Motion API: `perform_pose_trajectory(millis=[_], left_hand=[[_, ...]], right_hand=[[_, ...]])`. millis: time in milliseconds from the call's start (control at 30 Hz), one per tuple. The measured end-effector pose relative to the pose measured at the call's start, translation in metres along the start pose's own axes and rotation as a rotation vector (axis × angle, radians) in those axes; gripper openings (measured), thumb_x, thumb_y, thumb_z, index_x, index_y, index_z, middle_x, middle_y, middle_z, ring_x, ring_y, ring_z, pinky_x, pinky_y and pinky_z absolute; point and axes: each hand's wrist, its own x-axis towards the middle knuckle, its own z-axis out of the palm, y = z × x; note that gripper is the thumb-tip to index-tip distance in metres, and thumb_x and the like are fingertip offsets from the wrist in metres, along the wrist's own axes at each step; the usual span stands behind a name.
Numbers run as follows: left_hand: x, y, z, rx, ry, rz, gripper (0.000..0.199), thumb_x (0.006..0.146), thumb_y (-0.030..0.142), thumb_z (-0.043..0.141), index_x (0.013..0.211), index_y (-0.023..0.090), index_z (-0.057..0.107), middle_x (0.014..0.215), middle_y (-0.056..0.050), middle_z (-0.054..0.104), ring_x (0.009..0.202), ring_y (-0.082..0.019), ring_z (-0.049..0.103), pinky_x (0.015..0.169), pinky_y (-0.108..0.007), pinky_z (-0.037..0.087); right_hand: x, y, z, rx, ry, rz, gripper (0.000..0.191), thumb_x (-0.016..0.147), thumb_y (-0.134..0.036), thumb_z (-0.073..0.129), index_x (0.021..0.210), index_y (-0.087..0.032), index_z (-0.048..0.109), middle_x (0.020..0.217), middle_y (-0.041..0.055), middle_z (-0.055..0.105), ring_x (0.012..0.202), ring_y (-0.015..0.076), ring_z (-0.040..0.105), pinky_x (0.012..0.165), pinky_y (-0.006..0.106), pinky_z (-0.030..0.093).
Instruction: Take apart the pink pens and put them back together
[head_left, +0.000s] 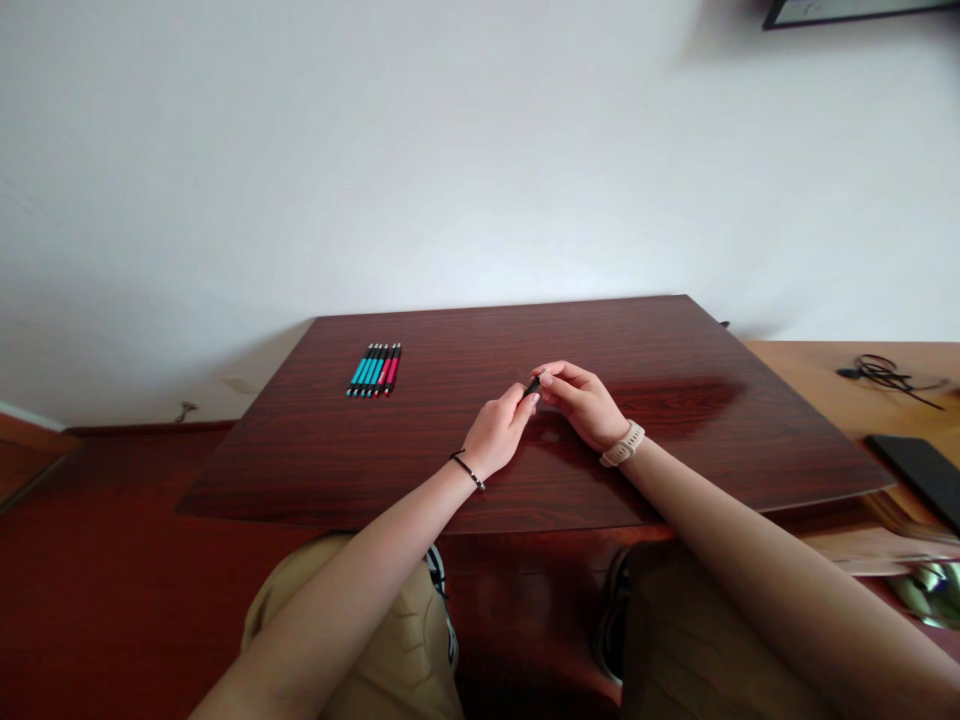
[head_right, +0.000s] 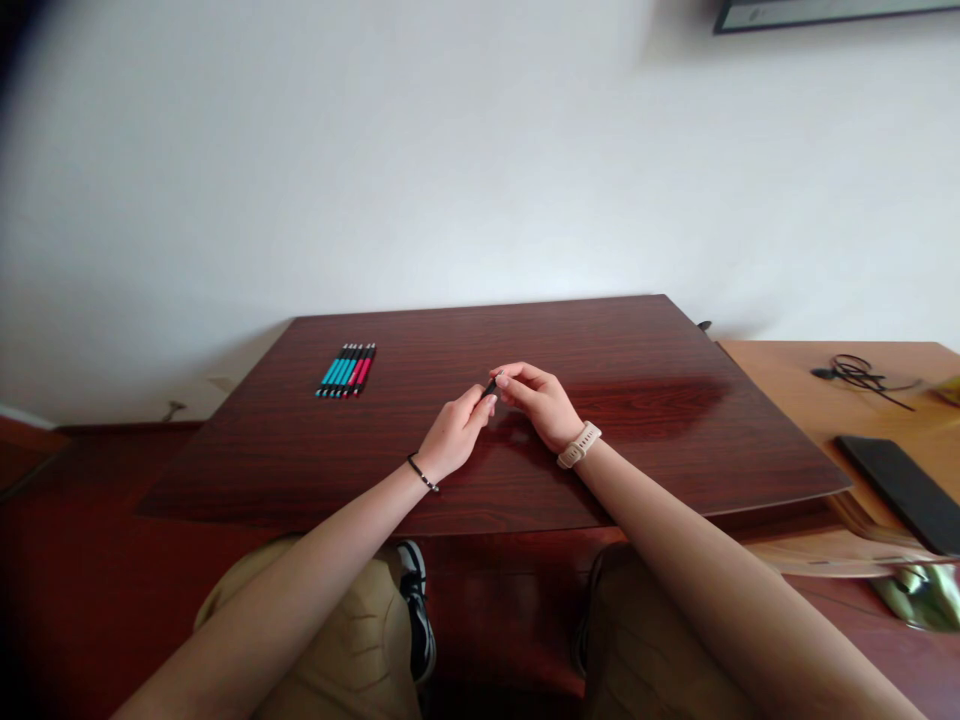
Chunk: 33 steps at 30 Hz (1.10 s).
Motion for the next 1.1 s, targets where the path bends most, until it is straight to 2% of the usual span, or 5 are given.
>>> perform_pose_trajectory(millis=[133,333,567,967,1100], left_hand=[[0.0000,0.0003,-0.0004,-0.008,-0.004,-0.003,0.032,0.112,0.044,0.043,0.093,0.022,0.057,0.087,-0.003,0.073,0.076,-0.018,0.068,0.075,-0.028,0.047],[-0.0004,0.0012,-0.0003,0.024,0.003,-0.001,0.033,0.112,0.045,0.045,0.091,0.022,0.056,0.081,-0.001,0.070,0.073,-0.018,0.066,0.072,-0.028,0.045],[0.0001,0.0024,0.0003,0.026,0.031,0.002,0.030,0.112,0.043,0.043,0.111,0.022,0.064,0.087,-0.004,0.072,0.077,-0.019,0.068,0.074,-0.028,0.048],[-0.0008,0.0071,-0.0016,0.011,0.019,0.021,0.034,0.113,0.042,0.040,0.092,0.022,0.057,0.080,-0.001,0.067,0.071,-0.017,0.062,0.072,-0.028,0.043],[-0.0009,0.0070,-0.0016,0.002,0.016,0.018,0.033,0.114,0.041,0.039,0.096,0.022,0.060,0.085,-0.002,0.071,0.073,-0.017,0.064,0.071,-0.028,0.042]], right_hand=[[0.0008,0.0010,-0.0004,-0.006,0.014,0.002,0.031,0.081,-0.050,0.090,0.094,-0.026,0.077,0.116,0.0031,0.075,0.085,0.0161,0.063,0.079,0.031,0.057],[-0.0005,0.0002,0.0017,0.032,0.010,0.003,0.029,0.082,-0.047,0.091,0.091,-0.026,0.073,0.099,0.0002,0.071,0.078,0.0143,0.060,0.075,0.028,0.055],[-0.0028,-0.0023,0.0045,0.013,-0.046,0.016,0.034,0.084,-0.052,0.087,0.105,-0.027,0.078,0.120,0.0042,0.075,0.094,0.0193,0.068,0.087,0.033,0.059],[-0.0007,0.0003,0.0024,-0.024,0.001,-0.028,0.030,0.083,-0.049,0.090,0.089,-0.025,0.073,0.100,0.0009,0.073,0.077,0.0148,0.061,0.076,0.030,0.055],[-0.0025,-0.0021,0.0035,0.002,-0.035,0.005,0.029,0.085,-0.049,0.088,0.100,-0.026,0.077,0.110,0.0031,0.075,0.082,0.0166,0.064,0.080,0.033,0.057]])
